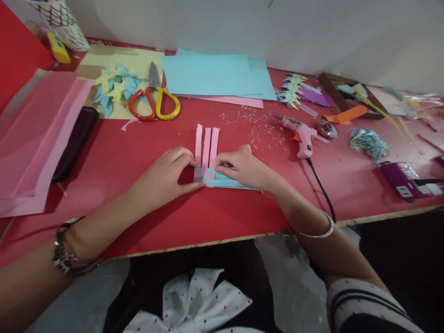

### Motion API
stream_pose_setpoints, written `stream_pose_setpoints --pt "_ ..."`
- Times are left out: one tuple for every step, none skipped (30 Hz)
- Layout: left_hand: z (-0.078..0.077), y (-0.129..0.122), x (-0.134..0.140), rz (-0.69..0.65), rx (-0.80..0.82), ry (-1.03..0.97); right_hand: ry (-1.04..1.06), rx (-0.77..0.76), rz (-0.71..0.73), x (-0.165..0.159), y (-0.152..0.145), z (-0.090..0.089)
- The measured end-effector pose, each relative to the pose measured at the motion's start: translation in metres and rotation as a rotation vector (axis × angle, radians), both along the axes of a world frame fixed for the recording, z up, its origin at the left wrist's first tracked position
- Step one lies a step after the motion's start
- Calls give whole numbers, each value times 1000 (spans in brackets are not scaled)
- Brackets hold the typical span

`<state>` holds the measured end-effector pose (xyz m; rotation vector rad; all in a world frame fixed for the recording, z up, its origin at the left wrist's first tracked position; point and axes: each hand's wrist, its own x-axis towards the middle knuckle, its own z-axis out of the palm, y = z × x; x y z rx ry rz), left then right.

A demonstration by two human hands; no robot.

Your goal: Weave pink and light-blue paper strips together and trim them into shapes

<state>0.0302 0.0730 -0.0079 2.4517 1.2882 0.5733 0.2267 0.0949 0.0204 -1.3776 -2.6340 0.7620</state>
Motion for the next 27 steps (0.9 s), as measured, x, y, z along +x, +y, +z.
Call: stream_pose_setpoints --pt "0 0 0 1 -1 -1 -4 1 6 0 0 0" --pt "0 0 0 4 -5 -1 -7 3 9 0 0 0" --pt "1 0 0 5 -8 -1 -10 3 11 0 0 0" --pt "1 0 0 6 -14 1 -12 1 11 0 0 0" --pt "1 0 0 8 -18 2 -11 -3 9 0 0 0" --pt "0 0 0 8 -19 2 -5 -8 5 0 -1 1" --pt "0 0 0 7 -18 2 4 -12 1 0 -1 1" --pt "0 0 0 6 -16 4 14 -15 -6 0 -1 2" --pt "0 0 0 6 -13 8 22 -17 -13 0 -1 2" --pt "-1 0 0 6 -10 15 27 -18 -19 0 -1 2" --pt "-1 1 -1 4 -6 20 28 -20 -23 0 -1 2" --pt "-2 1 -1 1 0 24 28 -21 -22 0 -2 3" --pt "-2 1 -1 -1 7 23 29 -18 -21 0 -2 2" --pt "-3 1 -1 -8 15 21 32 -13 -17 0 -2 2" --pt "-3 1 -1 -14 23 19 34 -6 -13 0 -2 2" --pt "-3 1 -2 -20 27 19 35 1 -8 0 -2 2" --pt "-3 1 -2 -27 27 19 32 6 -5 0 -2 2" --pt "-3 1 -2 -35 23 21 26 8 -4 0 -2 3" --pt "-3 1 -2 -40 19 22 17 7 -4 0 -3 3" --pt "-3 1 -2 -43 16 23 9 6 -4 0 -3 3" --pt "-3 1 -2 -43 15 23 3 5 -5 0 -3 3" --pt "-2 1 -2 -42 14 24 0 5 -6 0 -3 4" --pt "-2 1 -2 -38 13 26 0 7 -5 0 -3 4" --pt "-1 0 -2 -36 10 29 3 11 -2 1 -3 4" --pt "-1 0 -2 -35 9 32 7 15 1 1 -3 3" --pt "0 0 -1 -36 7 39 12 19 6 1 -3 3" --pt "0 0 -1 -35 11 49 17 22 10 2 -3 3"
